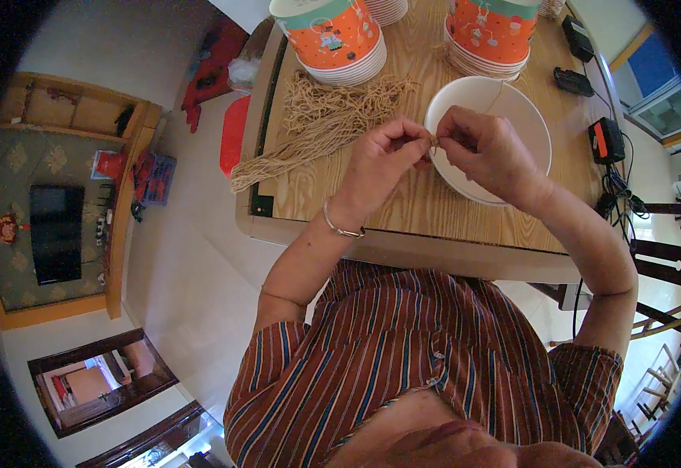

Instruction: Tying strings onto a paper bowl to create a handle or decorative element.

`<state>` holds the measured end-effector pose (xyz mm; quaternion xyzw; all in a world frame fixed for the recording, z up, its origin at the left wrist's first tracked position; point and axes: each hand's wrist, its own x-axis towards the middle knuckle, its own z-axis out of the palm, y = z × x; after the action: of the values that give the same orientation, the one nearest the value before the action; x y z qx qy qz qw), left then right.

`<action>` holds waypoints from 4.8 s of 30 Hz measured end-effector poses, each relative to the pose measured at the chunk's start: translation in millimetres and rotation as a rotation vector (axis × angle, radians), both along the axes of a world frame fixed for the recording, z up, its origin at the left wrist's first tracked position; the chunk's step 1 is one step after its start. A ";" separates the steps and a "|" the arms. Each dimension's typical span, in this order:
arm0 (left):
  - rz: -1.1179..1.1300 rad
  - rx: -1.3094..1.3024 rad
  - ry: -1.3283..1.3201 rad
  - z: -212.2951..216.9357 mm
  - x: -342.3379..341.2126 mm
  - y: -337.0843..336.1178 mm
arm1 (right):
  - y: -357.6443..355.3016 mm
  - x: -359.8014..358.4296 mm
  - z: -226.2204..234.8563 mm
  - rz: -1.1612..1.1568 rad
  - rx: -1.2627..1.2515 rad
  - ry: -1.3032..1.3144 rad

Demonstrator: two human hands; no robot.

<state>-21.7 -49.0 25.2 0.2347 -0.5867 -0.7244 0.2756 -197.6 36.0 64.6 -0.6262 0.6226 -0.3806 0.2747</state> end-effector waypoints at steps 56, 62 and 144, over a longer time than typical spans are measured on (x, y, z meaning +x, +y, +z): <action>-0.048 -0.274 -0.066 -0.4 -2.5 3.0 | 2.9 -0.7 13.7 0.073 -0.065 0.341; -0.027 -0.332 -0.043 -0.1 -3.6 4.7 | -4.6 -8.8 23.2 0.129 0.120 0.143; 0.096 -0.401 -0.037 0.3 -5.1 12.2 | 19.2 -7.1 4.6 0.095 -0.173 0.056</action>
<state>-26.8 -36.8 25.6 0.2160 -0.7123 -0.5748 0.3401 -204.7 55.1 69.2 -0.6867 0.5646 -0.4017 0.2198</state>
